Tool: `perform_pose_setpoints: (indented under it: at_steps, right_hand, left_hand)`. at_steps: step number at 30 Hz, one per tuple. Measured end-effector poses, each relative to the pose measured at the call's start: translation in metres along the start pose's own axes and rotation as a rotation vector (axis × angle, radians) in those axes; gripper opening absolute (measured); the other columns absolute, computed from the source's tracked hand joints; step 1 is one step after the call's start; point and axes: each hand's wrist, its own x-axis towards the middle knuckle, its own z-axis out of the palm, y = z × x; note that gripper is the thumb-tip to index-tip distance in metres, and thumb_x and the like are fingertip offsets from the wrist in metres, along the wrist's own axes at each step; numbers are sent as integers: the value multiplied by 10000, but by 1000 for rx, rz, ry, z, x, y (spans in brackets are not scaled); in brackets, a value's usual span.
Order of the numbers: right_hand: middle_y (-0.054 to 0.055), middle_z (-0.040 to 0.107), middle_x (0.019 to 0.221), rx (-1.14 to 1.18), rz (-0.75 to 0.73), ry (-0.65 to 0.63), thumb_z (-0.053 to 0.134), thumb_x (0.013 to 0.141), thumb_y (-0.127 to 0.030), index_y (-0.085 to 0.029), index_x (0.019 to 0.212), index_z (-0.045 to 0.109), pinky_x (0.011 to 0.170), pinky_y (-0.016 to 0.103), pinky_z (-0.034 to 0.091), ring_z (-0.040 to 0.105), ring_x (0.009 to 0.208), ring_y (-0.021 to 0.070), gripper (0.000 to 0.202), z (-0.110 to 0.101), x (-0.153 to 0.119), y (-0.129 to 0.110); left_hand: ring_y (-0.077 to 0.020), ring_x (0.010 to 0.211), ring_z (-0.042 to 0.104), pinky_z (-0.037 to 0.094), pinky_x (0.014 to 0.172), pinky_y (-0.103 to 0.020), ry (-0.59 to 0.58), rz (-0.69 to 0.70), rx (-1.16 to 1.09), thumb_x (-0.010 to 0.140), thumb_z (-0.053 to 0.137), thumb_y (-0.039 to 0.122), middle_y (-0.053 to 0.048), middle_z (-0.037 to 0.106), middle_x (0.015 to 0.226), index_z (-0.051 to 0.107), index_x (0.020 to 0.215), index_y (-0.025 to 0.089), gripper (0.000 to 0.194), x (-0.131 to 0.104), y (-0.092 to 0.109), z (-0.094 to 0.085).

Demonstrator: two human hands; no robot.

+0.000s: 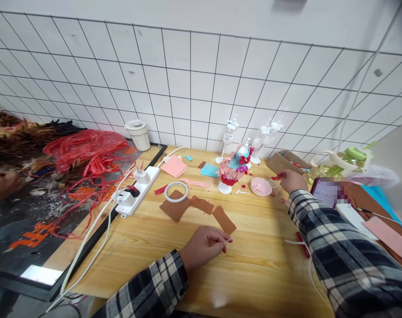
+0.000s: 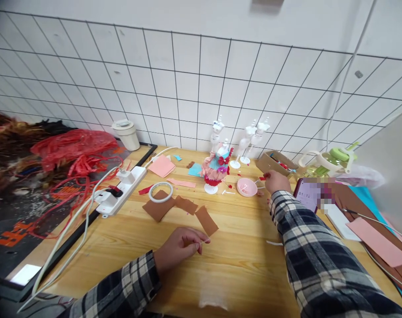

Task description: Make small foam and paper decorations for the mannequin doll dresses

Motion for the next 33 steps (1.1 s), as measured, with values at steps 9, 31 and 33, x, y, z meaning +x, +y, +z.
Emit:
perform_pose_setpoints:
  at_steps: [9,31,33]
  right_hand:
    - [86,655,1184,367,-430,-41,530,859,-259,-214,1163,649,829,376,532,644,989,235,330,-53,-105,-24]
    - [58,723,978,811,-645,-235,661,808,-239,-219,769,695,834,358,544,676,909,197,55,0,-249,-76]
    - [57,717,988,785,-641,-229,631,828,-227,-215,779,679,838,348,538,668,926,193,69,-1,-249,-70]
  left_hand:
    - [-232,930,676,501,845,-322,-27,-24,-91,707,558,102,-115,745,916,698,600,137,179,0,7,0]
    - [-250,1032,636,447,938,-356,-225,-62,-92,781,627,299,-111,726,1010,699,643,153,213,-3,10,1]
    - [-228,974,649,466,897,-340,-200,-37,-9,789,606,265,-106,723,1005,673,635,150,203,-4,9,1]
